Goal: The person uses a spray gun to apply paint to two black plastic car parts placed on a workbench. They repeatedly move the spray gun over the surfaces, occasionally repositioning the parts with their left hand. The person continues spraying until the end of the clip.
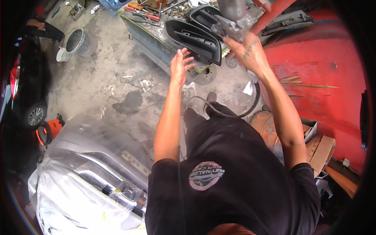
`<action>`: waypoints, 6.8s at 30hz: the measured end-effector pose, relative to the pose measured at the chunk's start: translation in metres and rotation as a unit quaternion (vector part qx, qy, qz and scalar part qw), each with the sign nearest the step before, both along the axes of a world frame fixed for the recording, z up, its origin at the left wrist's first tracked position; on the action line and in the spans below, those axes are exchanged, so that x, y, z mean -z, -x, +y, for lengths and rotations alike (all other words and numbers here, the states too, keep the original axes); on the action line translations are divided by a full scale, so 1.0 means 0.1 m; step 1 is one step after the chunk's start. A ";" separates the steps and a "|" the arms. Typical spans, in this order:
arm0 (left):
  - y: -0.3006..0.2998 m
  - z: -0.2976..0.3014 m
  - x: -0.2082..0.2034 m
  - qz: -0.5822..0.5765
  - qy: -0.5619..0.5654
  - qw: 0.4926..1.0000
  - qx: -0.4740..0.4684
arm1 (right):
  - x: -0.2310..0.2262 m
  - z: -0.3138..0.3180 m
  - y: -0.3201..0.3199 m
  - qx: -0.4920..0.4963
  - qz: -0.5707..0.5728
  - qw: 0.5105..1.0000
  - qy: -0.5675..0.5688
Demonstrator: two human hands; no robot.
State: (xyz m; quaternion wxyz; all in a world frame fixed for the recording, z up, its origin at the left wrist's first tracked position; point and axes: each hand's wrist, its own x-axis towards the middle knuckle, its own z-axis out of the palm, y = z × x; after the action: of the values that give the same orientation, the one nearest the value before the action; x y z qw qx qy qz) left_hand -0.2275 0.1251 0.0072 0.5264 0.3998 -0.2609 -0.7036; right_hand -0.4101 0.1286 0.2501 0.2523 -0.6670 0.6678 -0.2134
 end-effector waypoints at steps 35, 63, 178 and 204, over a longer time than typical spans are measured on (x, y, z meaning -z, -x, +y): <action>0.36 0.16 -0.03 -0.095 -0.030 0.991 -0.087 | 0.19 0.78 1.90 -0.104 -0.053 0.992 -0.044; -0.04 -0.03 -0.11 -0.131 -0.032 0.989 0.063 | 0.20 0.89 1.71 -0.030 -0.005 0.995 0.091; -3.10 -1.39 1.24 -0.411 -0.114 0.717 0.551 | 0.10 1.08 -2.28 0.518 -0.155 0.840 -0.047; -3.40 -2.13 1.23 -0.448 -0.082 0.633 0.626 | 0.37 0.77 -2.49 0.625 -0.210 0.752 0.002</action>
State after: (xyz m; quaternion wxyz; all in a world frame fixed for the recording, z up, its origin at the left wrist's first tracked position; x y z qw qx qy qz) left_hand 0.1122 -0.0876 -0.1158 -0.2571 0.4477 -0.5938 -0.6172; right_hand -0.1613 0.2053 0.2130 0.1957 -0.0400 0.8656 -0.4591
